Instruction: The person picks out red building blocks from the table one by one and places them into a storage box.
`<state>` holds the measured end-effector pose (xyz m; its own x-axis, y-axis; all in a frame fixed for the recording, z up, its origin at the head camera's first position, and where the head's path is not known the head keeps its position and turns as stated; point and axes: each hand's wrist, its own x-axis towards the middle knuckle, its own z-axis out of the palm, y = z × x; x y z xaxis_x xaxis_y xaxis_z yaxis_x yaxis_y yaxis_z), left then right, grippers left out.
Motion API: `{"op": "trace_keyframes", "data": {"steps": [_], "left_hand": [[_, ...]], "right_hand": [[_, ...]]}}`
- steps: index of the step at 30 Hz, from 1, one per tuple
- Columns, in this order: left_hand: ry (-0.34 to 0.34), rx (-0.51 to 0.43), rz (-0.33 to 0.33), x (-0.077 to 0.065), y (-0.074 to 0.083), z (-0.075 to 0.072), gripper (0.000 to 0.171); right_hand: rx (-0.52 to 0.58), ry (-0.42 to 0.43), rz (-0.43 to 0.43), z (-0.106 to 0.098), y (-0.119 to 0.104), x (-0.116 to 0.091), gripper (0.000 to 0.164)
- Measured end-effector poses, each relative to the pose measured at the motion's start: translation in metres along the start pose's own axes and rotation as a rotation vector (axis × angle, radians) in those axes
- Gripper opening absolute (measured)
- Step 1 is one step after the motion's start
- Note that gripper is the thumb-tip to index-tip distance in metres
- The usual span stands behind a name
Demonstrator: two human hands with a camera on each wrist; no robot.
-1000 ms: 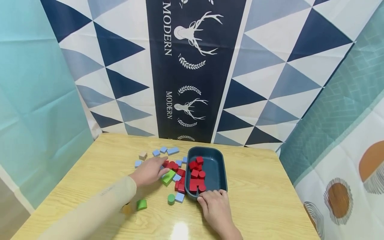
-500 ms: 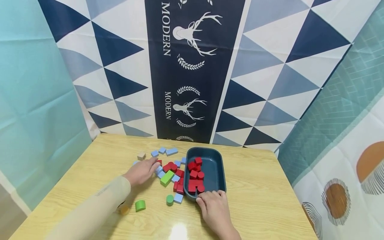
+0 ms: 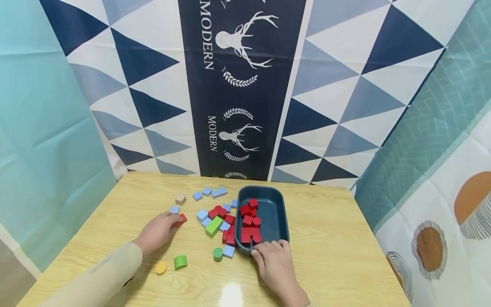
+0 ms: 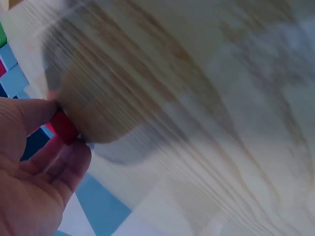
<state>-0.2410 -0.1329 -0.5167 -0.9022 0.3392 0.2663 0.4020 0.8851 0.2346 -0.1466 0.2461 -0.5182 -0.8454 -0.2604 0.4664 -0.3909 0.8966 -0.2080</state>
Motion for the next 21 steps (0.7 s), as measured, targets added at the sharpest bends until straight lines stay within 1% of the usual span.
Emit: {"op": "trace_keyframes", "data": {"steps": [2,5,8,10,13,16,18,20,21], "left_hand": [[-0.004,-0.026,0.004,-0.001,-0.004,0.000,0.020],[-0.017,-0.037,0.018,0.000,-0.005,-0.005,0.020],[-0.024,-0.034,0.010,0.002,0.001,-0.015,0.020],[-0.020,-0.050,-0.001,0.007,0.012,-0.023,0.021],[-0.019,-0.120,-0.016,0.018,0.039,-0.039,0.023],[-0.037,-0.215,0.006,0.030,0.075,-0.050,0.025],[-0.068,-0.242,0.052,0.037,0.099,-0.053,0.027],[-0.103,-0.230,0.121,0.044,0.122,-0.052,0.027],[-0.122,-0.208,0.158,0.047,0.132,-0.051,0.027]], "right_hand": [[0.001,0.016,-0.017,0.000,0.001,0.001,0.004],[0.000,0.044,-0.052,0.001,0.002,0.002,0.005],[0.003,0.058,-0.073,0.002,0.003,0.003,0.006],[0.003,0.058,-0.074,0.002,0.003,0.002,0.006],[0.004,0.051,-0.062,0.001,0.002,0.001,0.007],[0.001,0.052,-0.051,0.000,0.002,0.001,0.007],[-0.003,0.064,-0.052,-0.001,0.002,0.000,0.008],[-0.005,0.079,-0.059,0.000,0.002,-0.001,0.008],[-0.006,0.090,-0.066,0.001,0.001,-0.001,0.008]]}}
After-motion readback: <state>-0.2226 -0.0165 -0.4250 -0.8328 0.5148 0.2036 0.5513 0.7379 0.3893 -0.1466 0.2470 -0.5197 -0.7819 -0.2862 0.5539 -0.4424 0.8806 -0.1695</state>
